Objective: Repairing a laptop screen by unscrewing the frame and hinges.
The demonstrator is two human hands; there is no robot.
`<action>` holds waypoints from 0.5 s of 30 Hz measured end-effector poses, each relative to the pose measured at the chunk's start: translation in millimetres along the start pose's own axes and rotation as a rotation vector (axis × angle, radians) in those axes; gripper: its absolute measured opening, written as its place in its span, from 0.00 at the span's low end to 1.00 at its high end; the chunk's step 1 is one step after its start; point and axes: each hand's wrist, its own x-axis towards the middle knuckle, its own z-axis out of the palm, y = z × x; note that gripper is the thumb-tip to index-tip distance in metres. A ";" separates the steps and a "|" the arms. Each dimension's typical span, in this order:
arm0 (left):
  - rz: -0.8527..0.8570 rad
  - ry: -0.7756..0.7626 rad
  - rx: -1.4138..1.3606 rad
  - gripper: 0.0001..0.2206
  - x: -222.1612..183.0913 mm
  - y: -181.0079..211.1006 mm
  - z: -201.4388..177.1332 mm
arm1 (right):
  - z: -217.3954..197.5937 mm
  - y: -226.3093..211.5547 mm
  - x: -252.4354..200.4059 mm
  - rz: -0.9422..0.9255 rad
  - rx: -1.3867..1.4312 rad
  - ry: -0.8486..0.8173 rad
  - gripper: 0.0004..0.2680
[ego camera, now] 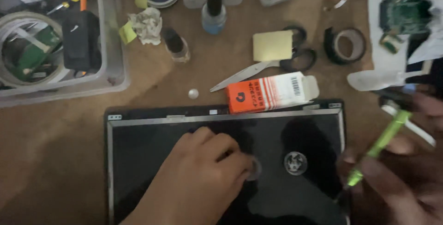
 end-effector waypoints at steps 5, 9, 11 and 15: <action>-0.008 -0.062 0.257 0.03 0.2 9.7 14.1 | -64.0 56.6 -16.1 -0.037 0.306 0.017 0.04; 0.082 -0.099 0.309 0.07 8.0 10.3 15.0 | -62.3 41.9 -9.9 -0.066 0.304 0.038 0.08; 0.103 -0.055 0.293 0.06 11.5 9.4 11.4 | -46.2 22.0 -8.5 -0.064 0.150 0.042 0.16; 0.018 -0.112 -0.081 0.07 16.6 2.3 -4.9 | -12.4 3.3 -12.1 -0.112 -0.057 -0.032 0.33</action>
